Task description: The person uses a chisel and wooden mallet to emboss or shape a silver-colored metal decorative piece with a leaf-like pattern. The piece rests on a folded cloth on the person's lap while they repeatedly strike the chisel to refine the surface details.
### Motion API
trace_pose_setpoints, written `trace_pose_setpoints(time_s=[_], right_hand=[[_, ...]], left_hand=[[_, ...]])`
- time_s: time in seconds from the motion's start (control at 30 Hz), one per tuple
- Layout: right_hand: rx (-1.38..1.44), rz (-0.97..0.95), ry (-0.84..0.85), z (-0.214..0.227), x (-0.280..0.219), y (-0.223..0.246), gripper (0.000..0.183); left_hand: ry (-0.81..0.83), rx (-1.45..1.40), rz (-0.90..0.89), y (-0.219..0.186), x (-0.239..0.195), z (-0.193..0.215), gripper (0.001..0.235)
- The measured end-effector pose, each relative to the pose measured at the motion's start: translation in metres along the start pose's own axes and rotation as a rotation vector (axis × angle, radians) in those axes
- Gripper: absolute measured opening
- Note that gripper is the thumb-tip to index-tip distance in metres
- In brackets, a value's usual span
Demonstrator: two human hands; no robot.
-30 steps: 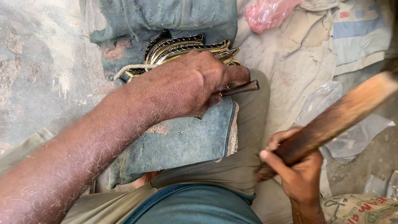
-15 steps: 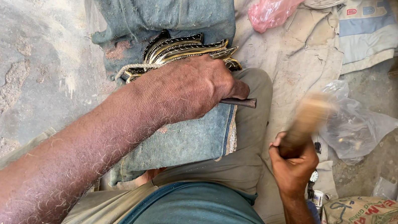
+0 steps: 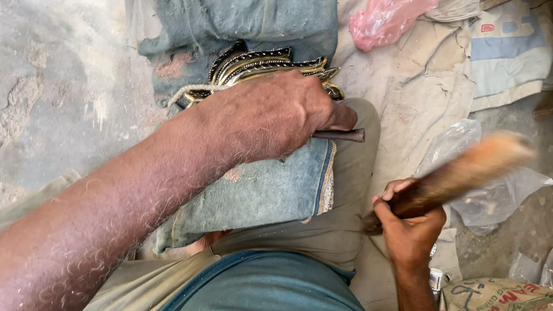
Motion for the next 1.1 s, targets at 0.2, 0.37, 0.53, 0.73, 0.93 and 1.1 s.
trace_pose_setpoints(time_s=[0.2, 0.37, 0.53, 0.73, 0.93, 1.1], right_hand=[[-0.107, -0.021, -0.006, 0.002, 0.003, 0.003, 0.029], [0.129, 0.002, -0.027, 0.003, 0.005, 0.011, 0.027], [-0.140, -0.003, -0.007, 0.002, 0.004, 0.016, 0.028], [-0.061, -0.014, 0.008, 0.002, 0.005, 0.018, 0.028], [-0.075, 0.011, 0.052, 0.000, 0.009, 0.019, 0.031], [-0.182, 0.086, 0.078, -0.002, 0.011, 0.021, 0.029]], left_hand=[[-0.015, -0.057, -0.016, 0.002, -0.001, 0.002, 0.043], [-0.060, -0.068, -0.029, 0.001, 0.000, 0.004, 0.039], [-0.037, -0.050, -0.033, 0.004, -0.002, 0.003, 0.037], [-0.076, -0.106, -0.049, 0.001, -0.007, 0.010, 0.037], [-0.005, -0.085, -0.008, 0.007, -0.008, 0.007, 0.048], [-0.080, -0.130, -0.063, 0.006, -0.013, 0.012, 0.051]])
Point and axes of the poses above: each hand's wrist, its own x-axis towards the middle knuckle, its own z-axis out of the back of the hand, y = z × x, the point moved 8 cm from there along x, towards the middle knuckle, and after that the axes turned 3 degrees about x, right-handed, at the moved point
